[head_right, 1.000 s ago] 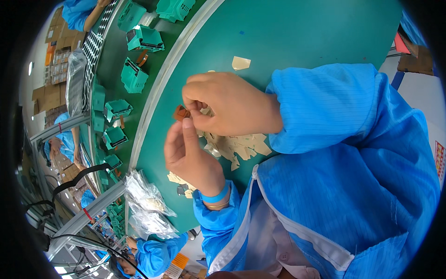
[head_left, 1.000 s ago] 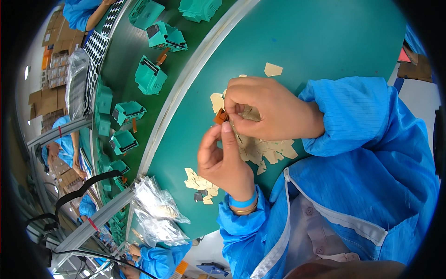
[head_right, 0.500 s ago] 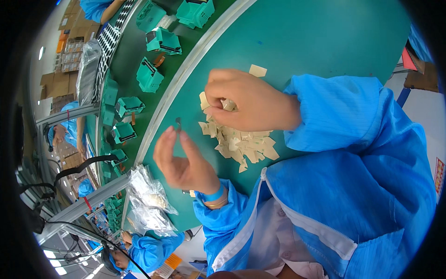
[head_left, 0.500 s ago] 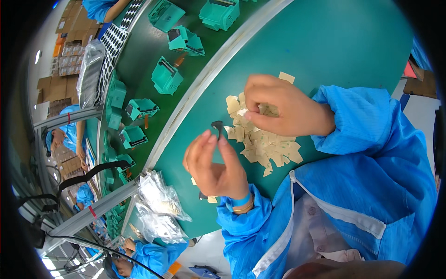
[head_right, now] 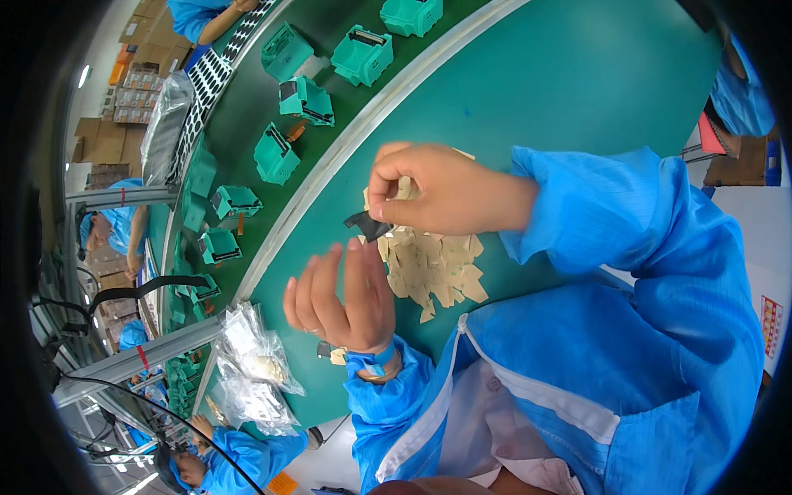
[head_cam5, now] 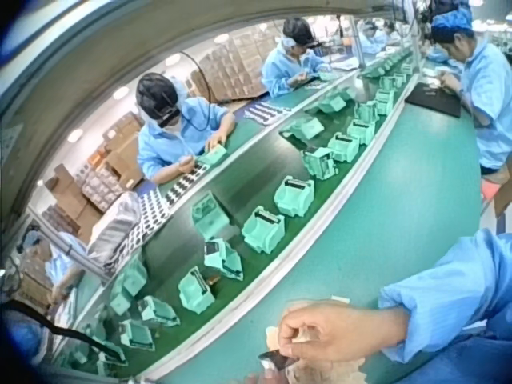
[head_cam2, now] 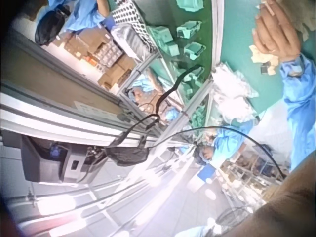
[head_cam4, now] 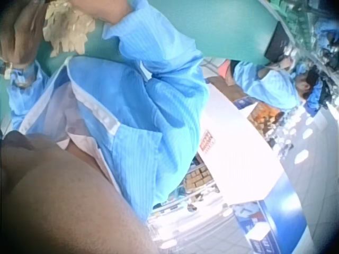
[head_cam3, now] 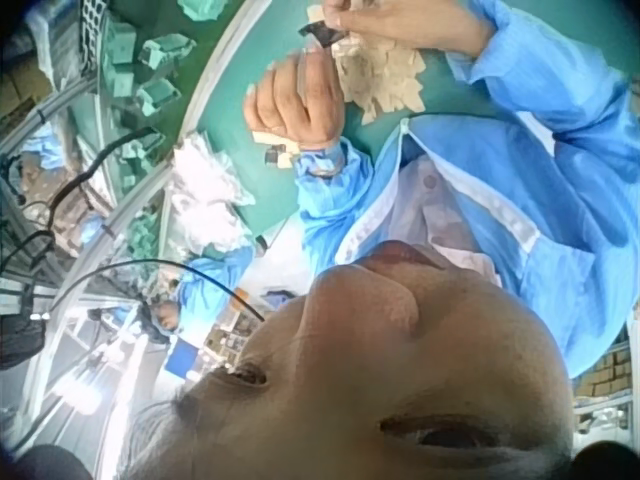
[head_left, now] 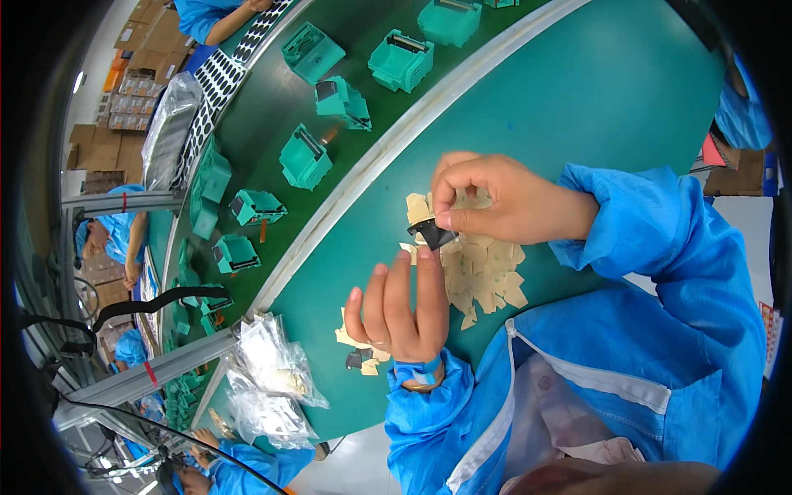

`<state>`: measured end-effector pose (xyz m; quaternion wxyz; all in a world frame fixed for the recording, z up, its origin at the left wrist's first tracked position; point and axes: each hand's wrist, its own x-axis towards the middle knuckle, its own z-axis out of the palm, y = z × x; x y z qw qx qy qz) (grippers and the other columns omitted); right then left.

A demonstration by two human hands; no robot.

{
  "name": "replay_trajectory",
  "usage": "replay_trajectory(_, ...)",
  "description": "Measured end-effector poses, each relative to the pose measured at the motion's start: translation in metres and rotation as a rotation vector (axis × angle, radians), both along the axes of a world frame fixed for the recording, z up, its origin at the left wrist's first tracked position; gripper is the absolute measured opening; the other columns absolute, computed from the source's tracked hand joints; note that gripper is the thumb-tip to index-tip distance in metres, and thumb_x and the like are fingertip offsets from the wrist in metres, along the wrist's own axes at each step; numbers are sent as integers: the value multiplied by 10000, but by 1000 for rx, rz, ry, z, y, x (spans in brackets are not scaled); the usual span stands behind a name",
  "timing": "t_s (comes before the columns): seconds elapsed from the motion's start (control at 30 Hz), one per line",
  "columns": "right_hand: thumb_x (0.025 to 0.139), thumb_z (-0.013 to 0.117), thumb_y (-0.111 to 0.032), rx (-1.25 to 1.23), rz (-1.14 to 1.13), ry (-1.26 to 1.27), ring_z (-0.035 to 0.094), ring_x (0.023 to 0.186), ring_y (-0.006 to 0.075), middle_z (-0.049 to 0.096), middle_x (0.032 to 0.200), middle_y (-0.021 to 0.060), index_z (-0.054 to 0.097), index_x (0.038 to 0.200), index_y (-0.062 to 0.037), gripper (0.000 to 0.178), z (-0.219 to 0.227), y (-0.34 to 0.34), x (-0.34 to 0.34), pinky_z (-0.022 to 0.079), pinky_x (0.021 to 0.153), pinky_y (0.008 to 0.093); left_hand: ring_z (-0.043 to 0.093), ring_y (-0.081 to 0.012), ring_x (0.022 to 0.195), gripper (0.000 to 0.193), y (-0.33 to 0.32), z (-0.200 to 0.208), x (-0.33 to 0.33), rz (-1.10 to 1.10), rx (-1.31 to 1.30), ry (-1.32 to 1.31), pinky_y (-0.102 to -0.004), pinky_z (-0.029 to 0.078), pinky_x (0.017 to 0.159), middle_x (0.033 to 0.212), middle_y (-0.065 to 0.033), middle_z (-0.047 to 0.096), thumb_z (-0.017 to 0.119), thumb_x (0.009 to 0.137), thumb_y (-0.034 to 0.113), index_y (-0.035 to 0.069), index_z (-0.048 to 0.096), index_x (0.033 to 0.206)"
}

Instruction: The person assembles electronic components by attaching a black electronic component to a green plastic housing by hand.

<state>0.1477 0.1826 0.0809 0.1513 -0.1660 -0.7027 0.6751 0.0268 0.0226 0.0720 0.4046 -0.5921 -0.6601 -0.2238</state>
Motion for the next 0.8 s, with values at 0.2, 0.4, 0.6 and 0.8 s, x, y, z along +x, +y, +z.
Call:
replay_trajectory(0.2, 873, 674, -70, 984, -447, 338, 548, 996, 256, 563, 1018, 91, 601, 1037, -69, 180, -10, 98, -68, 445, 879, 377, 610, -240, 947, 394, 3, 3, -20, 68, -55, -275, -436, 429, 952, 1022, -41, 669, 829, 756, 106, 94, 691, 1125)
replay_trajectory(0.4, 817, 699, -29, 1229, -185, -200, 589, 1003, 338, 620, 1025, 111, 459, 1420, -174, 665, -25, 135, -90, 461, 898, 406, 597, -290, 984, 409, -5, 4, -26, -5, -80, -526, -423, 431, 946, 1072, -108, 655, 778, 778, 35, 36, 667, 1172)
replay_trajectory(0.6, 893, 661, -41, 331, -261, 93, 648, 969, 165, 650, 993, 39, 348, 1498, -180, 696, 26, 50, -63, 510, 871, 354, 587, -294, 1043, 470, -16, 1, -33, -102, -38, -882, -435, 414, 995, 1106, -128, 623, 758, 809, 75, 11, 618, 1253)
replay_trajectory(0.8, 965, 640, -114, -643, 100, 210, 639, 1010, 150, 666, 1015, 97, 249, 1513, -45, 677, 17, -28, -27, 516, 895, 312, 565, -247, 1116, 566, -18, 12, -17, -594, 258, -1670, -389, 411, 1039, 1241, -131, 572, 733, 847, 112, 5, 520, 1361)
